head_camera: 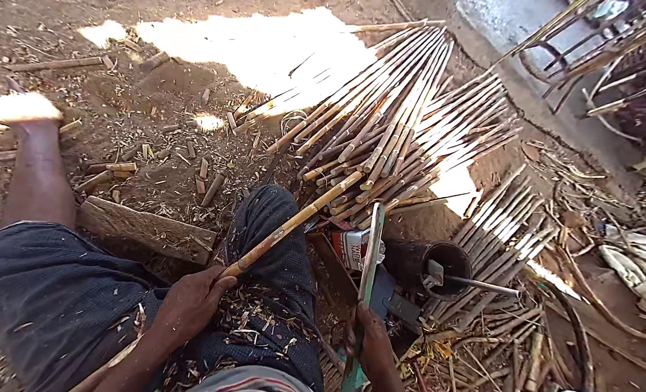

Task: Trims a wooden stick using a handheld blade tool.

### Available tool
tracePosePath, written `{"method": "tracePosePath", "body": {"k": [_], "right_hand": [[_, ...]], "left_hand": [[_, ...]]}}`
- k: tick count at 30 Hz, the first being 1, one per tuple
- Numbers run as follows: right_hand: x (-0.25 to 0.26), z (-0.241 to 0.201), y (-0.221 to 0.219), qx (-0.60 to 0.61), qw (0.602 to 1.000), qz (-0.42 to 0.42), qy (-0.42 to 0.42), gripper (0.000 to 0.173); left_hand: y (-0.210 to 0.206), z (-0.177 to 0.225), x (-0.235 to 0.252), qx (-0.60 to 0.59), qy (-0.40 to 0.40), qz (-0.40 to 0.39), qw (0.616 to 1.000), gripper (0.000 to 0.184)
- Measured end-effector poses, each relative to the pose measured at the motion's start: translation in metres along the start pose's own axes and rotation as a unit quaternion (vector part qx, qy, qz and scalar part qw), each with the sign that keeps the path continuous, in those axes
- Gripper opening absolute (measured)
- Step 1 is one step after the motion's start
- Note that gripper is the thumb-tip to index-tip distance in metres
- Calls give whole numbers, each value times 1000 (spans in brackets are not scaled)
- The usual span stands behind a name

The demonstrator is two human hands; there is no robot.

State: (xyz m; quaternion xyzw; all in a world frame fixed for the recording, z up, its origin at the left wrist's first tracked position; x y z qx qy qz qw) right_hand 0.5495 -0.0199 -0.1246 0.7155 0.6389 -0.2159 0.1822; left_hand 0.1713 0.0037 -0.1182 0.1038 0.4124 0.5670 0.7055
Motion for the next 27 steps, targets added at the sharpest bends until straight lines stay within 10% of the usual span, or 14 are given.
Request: {"method": "tracePosePath", "body": {"k": [10,14,19,23,27], "right_hand": [[76,-103,-31,-122,985,72,97,40],[91,-85,-41,-252,963,71,66,58],[62,-52,-99,-572,804,-135,90,52],[81,-58,-64,-440,896,19,65,66],[53,-47,-105,-569,806,-146,79,52]], "left_hand": [[-1,-23,-16,3,95,-51,994,45],[-7,-17,-17,33,122,-19,992,49],[-6,-23,-12,-14,121,-41,992,52],[-10,-28,-9,-61,103,-74,990,49],[-7,-31,-3,-146,90,-118,978,44]]}}
Point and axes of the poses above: each hand's wrist, its own x-axis towards the middle knuckle, its own y-axis out of the back of the hand, z = x × y, the point moved 4 cm from there along x, towards the middle knuckle, and after that the axes turned 3 degrees about z, right-handed, at the moved point
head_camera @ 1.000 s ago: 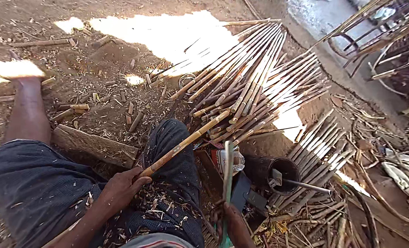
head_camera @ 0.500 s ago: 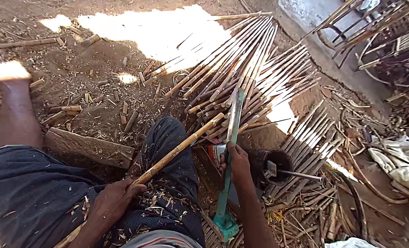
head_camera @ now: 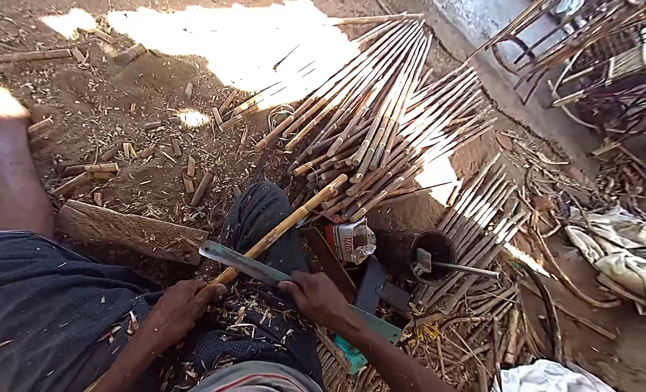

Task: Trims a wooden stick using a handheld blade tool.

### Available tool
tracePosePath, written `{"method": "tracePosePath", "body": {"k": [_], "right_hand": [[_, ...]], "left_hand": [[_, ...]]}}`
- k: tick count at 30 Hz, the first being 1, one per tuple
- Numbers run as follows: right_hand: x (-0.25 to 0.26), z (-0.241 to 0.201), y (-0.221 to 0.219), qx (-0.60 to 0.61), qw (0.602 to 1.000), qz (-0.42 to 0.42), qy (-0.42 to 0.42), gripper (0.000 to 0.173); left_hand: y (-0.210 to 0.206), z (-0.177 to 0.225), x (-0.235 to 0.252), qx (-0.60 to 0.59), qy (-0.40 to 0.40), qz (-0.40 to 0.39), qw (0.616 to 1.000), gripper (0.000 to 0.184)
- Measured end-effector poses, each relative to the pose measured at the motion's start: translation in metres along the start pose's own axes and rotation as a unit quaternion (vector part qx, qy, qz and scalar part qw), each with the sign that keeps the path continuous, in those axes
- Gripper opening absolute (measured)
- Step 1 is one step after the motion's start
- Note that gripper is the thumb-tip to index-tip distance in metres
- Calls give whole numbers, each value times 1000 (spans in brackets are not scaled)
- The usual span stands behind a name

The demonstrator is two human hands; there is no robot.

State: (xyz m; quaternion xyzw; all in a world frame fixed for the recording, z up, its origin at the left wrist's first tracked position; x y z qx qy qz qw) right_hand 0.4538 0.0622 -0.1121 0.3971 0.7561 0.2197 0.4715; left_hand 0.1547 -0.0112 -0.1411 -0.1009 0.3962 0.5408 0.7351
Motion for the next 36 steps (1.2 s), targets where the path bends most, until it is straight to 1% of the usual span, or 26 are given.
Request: {"method": "tracePosePath", "body": {"k": [1,3,4,5,7,8,9,11,12,13,15,17,19,20,21,23,24,25,27,28,29,31,32,33,34,36], "right_hand": [[1,2,4,17,1000,8,-19,53],[8,24,20,115,985,99,-81,61],[9,29,24,131,978,133,-97,64],[10,22,23,117,982,127,-82,62],[4,-4,6,19,999,25,-20,53],[0,-8,0,-11,1000,-7,-11,53],[1,-5,4,10,1000,4,-22,54],[7,18,22,98,987,102,-74,63],[7,26,27,117,977,148,-99,68],[7,26,30,128,972,163,-110,70],[10,30,38,130,976,136,-112,67],[15,45,57,121,977,122,-125,58],[28,57,69,156,963,166,-144,57],[31,58,66,168,960,175,-143,57],[29,52,58,154,968,153,-122,57],[19,28,40,80,994,70,-35,51],[18,22,38,48,998,46,-14,50],[22,22,44,63,997,46,-26,51],[39,45,59,168,972,128,-107,55],[44,57,59,196,958,164,-131,58],[42,56,54,186,963,154,-122,58],[20,24,30,94,995,39,-20,52],[9,12,18,39,999,-16,17,51],[4,9,16,34,999,-29,20,52],[4,17,22,78,997,3,-5,55],[7,37,31,152,980,102,-79,67]], "left_hand": [[1,-1,0,-7,-1,-2,1000,43],[-1,1,0,27,-4,25,999,45],[-4,4,-4,71,-1,56,996,47],[-5,10,-8,123,3,89,988,50],[-7,16,-16,201,9,132,971,55],[-9,18,-19,222,8,141,965,57],[-9,20,-21,236,2,152,960,58],[-14,24,-23,252,-19,191,949,60],[-19,24,-27,261,-31,215,941,62],[-21,24,-30,267,-39,234,934,64],[-22,19,-37,275,-56,256,925,69],[-25,15,-41,289,-82,263,917,73],[-24,14,-36,297,-95,271,911,72],[-25,14,-34,297,-96,271,911,71],[-26,16,-33,293,-98,270,912,71],[-25,19,-33,286,-103,270,914,74],[-23,18,-34,285,-101,269,914,76],[-22,16,-36,284,-96,268,916,77],[-22,11,-37,291,-99,275,911,80],[-24,10,-37,292,-101,281,909,79],[-25,11,-37,293,-102,285,907,79],[-24,14,-37,293,-99,290,906,78],[-23,14,-36,292,-91,281,910,77],[-22,15,-33,287,-82,266,917,76],[-19,16,-30,277,-68,244,927,74],[-18,18,-26,248,-30,202,947,67]]}}
Point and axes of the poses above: each hand's wrist, its own x-axis towards the middle knuckle, its own y-axis out of the back of the hand, z = x × y, the point moved 4 cm from there along x, towards the middle knuckle, and after that the axes turned 3 degrees about z, right-handed, at the moved point
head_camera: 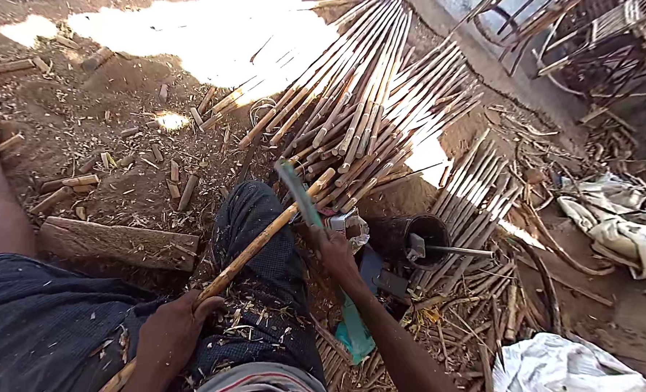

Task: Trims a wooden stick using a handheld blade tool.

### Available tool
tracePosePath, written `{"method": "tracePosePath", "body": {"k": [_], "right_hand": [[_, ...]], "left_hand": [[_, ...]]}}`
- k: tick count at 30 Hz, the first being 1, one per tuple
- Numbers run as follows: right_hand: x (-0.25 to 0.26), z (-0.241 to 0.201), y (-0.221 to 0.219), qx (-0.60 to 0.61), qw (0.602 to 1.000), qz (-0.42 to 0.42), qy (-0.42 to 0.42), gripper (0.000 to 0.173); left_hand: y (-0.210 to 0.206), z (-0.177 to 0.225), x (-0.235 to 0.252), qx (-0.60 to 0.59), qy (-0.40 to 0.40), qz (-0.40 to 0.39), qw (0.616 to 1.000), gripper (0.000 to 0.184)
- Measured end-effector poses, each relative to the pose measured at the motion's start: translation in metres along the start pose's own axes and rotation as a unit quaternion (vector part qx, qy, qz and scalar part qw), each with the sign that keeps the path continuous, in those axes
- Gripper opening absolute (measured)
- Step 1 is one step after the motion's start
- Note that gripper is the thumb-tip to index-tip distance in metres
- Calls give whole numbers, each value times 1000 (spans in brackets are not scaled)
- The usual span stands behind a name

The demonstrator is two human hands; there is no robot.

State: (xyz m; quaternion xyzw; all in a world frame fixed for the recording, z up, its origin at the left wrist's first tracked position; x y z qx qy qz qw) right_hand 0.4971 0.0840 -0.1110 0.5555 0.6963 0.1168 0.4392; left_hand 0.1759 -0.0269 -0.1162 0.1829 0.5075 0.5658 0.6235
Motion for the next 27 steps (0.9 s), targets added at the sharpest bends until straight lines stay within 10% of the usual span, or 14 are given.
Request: {"method": "tracePosePath", "body": {"k": [9,12,16,23,27], "right_hand": [[-6,0,-9,-23,1000,15,0,64],[-21,-21,-28,-130,985,-97,56,53],[-11,-5,-12,-7,1000,30,-6,64],[-8,-1,-9,11,1000,7,12,66],[-28,-15,-38,-102,988,-108,54,54]], "left_hand": [[-7,8,-9,-3,-60,95,994,69],[-5,3,-9,-26,-89,99,991,62],[-5,1,-10,-70,-85,141,984,50],[-6,0,-11,-103,-37,112,988,40],[-3,-3,-9,-93,-19,93,991,35]]}}
Point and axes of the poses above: each hand's wrist, its own x-axis towards the middle knuckle, its own y-axis out of the back of the hand, z = x × y, the point moved 4 cm from there along x, towards the middle knuckle, and after that the axes turned 3 degrees about z, right-handed, at the moved point
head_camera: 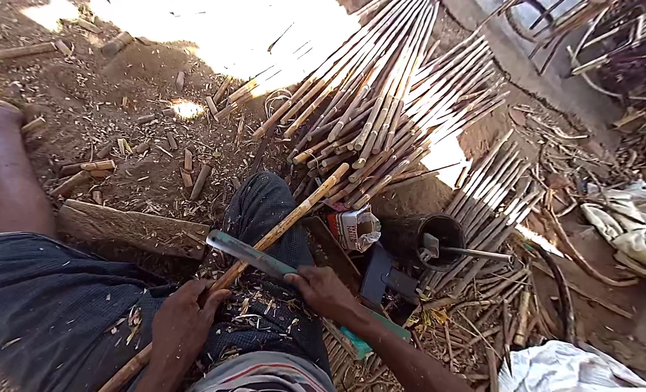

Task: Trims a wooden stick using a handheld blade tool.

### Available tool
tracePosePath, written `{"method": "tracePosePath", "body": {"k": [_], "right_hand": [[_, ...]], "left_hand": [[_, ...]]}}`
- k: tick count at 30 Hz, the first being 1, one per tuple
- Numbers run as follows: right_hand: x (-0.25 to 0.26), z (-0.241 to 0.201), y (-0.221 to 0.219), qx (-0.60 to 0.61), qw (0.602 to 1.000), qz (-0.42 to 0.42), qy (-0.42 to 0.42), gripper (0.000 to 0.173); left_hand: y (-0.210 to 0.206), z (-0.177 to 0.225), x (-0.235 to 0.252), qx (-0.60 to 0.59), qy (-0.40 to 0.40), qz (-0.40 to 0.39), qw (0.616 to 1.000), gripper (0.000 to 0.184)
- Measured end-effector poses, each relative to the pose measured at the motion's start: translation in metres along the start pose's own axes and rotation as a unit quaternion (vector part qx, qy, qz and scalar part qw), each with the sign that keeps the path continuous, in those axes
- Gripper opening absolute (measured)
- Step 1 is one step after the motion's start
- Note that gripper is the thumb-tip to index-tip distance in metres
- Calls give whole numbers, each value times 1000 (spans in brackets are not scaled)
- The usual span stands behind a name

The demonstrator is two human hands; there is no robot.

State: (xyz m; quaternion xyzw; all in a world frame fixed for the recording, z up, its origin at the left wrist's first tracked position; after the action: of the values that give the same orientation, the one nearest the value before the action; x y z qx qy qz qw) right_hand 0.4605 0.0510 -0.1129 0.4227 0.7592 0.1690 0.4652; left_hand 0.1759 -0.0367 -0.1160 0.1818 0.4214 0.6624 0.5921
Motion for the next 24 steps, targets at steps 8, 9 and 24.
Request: {"method": "tracePosePath", "body": {"k": [8,9,24], "right_hand": [[14,12,23,78,993,74,-56,51],[20,19,32,100,988,96,-66,52],[11,13,32,118,981,146,-54,64]], "left_hand": [[-5,4,-13,15,-48,47,998,40],[-7,5,-12,12,-51,48,997,39],[12,-22,-16,-27,-3,-67,997,42]]}}
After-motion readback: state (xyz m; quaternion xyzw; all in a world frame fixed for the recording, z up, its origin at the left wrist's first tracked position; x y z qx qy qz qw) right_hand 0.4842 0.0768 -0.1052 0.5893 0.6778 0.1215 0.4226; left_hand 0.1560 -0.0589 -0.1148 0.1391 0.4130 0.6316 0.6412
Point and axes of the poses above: each hand's wrist, its own x-axis towards the middle knuckle, its own y-axis out of the back of the hand, z = x × y, the point moved 4 cm from there along x, towards the middle knuckle, and after that the axes turned 3 degrees about z, right-handed, at the moved point
